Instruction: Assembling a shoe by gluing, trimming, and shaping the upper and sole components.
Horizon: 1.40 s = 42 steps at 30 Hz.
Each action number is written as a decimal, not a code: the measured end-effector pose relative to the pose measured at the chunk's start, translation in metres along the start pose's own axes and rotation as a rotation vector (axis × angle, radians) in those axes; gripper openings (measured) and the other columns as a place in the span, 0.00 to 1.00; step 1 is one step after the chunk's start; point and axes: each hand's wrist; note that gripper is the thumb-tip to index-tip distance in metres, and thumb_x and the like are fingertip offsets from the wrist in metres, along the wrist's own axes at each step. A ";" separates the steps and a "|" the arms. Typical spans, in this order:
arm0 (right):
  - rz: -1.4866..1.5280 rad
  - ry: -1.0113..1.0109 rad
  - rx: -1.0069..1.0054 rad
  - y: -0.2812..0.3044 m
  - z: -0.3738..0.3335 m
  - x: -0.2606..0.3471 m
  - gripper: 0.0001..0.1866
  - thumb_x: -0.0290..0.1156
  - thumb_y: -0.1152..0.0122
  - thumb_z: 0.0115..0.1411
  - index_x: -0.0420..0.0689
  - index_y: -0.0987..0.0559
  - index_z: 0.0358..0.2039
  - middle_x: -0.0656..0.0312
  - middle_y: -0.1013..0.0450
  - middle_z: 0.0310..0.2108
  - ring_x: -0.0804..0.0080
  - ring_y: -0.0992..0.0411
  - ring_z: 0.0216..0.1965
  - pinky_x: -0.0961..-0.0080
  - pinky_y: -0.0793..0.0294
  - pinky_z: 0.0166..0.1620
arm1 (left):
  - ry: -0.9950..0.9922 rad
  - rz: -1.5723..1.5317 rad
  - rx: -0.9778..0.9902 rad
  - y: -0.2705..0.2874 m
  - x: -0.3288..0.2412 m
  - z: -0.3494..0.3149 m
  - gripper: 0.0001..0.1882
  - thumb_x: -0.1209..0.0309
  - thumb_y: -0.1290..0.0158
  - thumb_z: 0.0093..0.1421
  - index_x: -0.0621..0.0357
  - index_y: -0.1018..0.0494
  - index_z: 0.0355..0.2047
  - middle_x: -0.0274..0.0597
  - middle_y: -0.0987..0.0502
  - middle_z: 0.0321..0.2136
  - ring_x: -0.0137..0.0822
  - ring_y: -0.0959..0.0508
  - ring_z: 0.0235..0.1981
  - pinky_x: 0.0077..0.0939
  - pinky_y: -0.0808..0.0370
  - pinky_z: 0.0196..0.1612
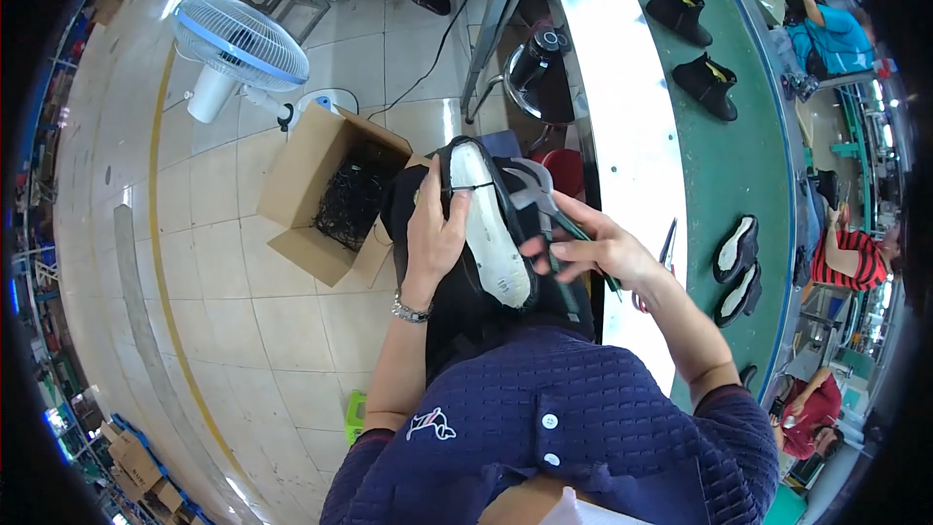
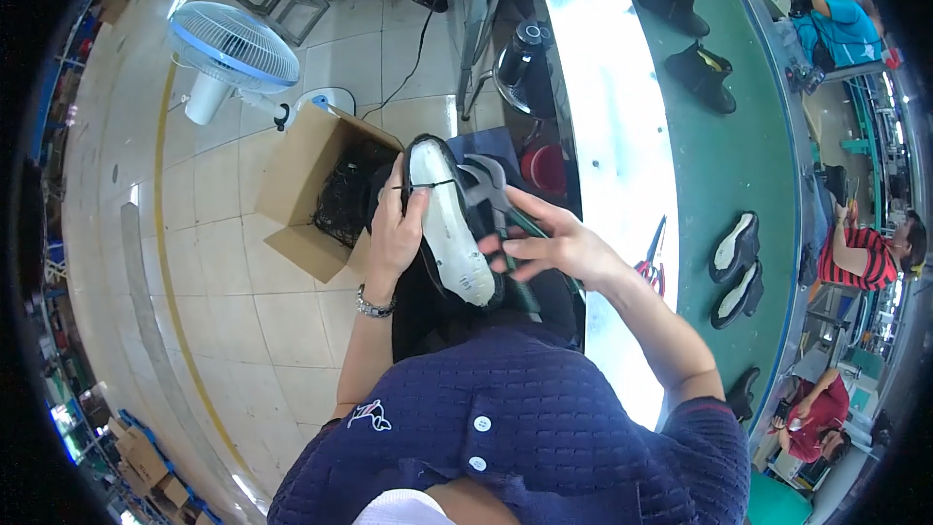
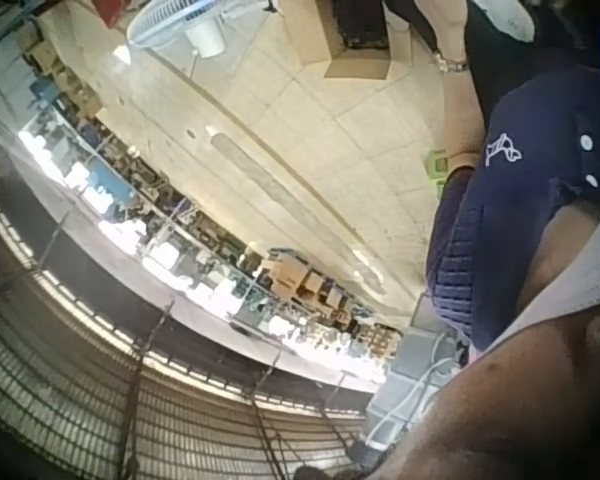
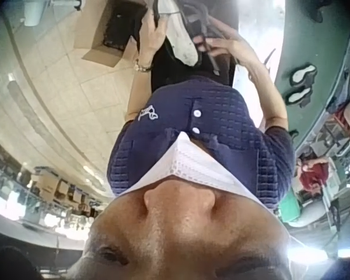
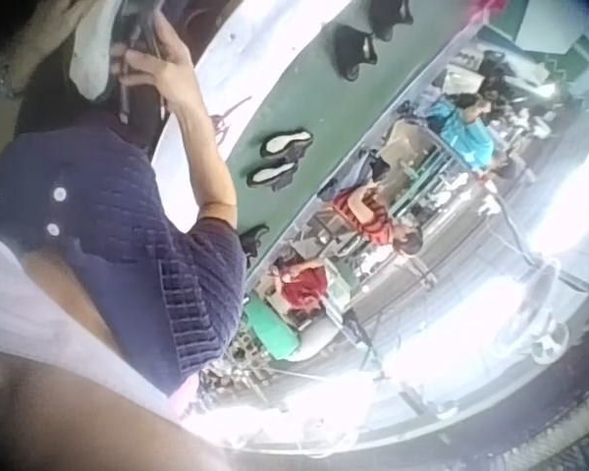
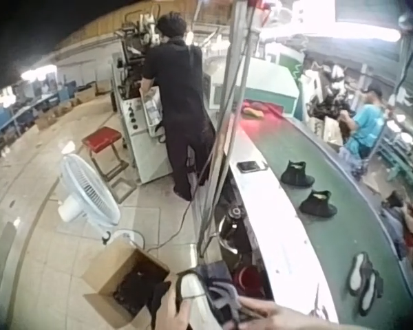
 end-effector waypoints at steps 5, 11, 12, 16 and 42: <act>0.015 -0.145 0.172 0.001 0.050 0.020 0.40 0.33 0.50 0.67 0.44 0.64 0.69 0.55 0.27 0.50 0.70 0.28 0.49 0.70 0.30 0.52 | -0.075 -0.023 -0.099 -0.006 -0.005 0.030 0.22 0.64 0.48 0.62 0.64 0.31 0.53 0.55 0.26 0.47 0.50 0.26 0.49 0.35 0.30 0.52; -0.129 -0.224 0.137 -0.008 0.065 0.044 0.38 0.31 0.51 0.68 0.48 0.61 0.70 0.64 0.29 0.30 0.76 0.27 0.32 0.74 0.22 0.37 | -0.077 0.025 -0.203 -0.004 -0.008 0.031 0.13 0.72 0.47 0.60 0.63 0.24 0.44 0.51 0.21 0.37 0.49 0.21 0.38 0.33 0.26 0.42; -0.260 -0.157 0.114 -0.011 0.063 0.046 0.35 0.31 0.52 0.68 0.47 0.57 0.69 0.64 0.31 0.28 0.77 0.29 0.30 0.76 0.24 0.34 | -0.074 0.022 -0.205 -0.004 -0.007 0.031 0.13 0.72 0.47 0.60 0.63 0.24 0.44 0.51 0.21 0.37 0.49 0.21 0.38 0.33 0.26 0.42; -0.490 0.032 0.043 -0.013 0.061 0.023 0.32 0.28 0.53 0.68 0.44 0.53 0.68 0.65 0.32 0.24 0.79 0.32 0.24 0.78 0.27 0.29 | -0.088 0.046 -0.209 -0.004 -0.006 0.026 0.12 0.75 0.48 0.60 0.61 0.24 0.44 0.50 0.20 0.37 0.48 0.20 0.36 0.32 0.25 0.40; -1.122 0.763 -0.412 -0.027 0.073 0.033 0.39 0.31 0.47 0.62 0.53 0.56 0.69 0.50 0.27 0.16 0.54 0.27 0.17 0.61 0.28 0.21 | -0.451 0.376 -0.094 0.009 -0.002 0.025 0.20 0.82 0.49 0.50 0.62 0.26 0.46 0.53 0.25 0.48 0.49 0.22 0.33 0.35 0.24 0.38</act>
Point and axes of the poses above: each hand's wrist, its own z-axis towards the middle knuckle, its own y-axis out of the back of the hand, x = y × z
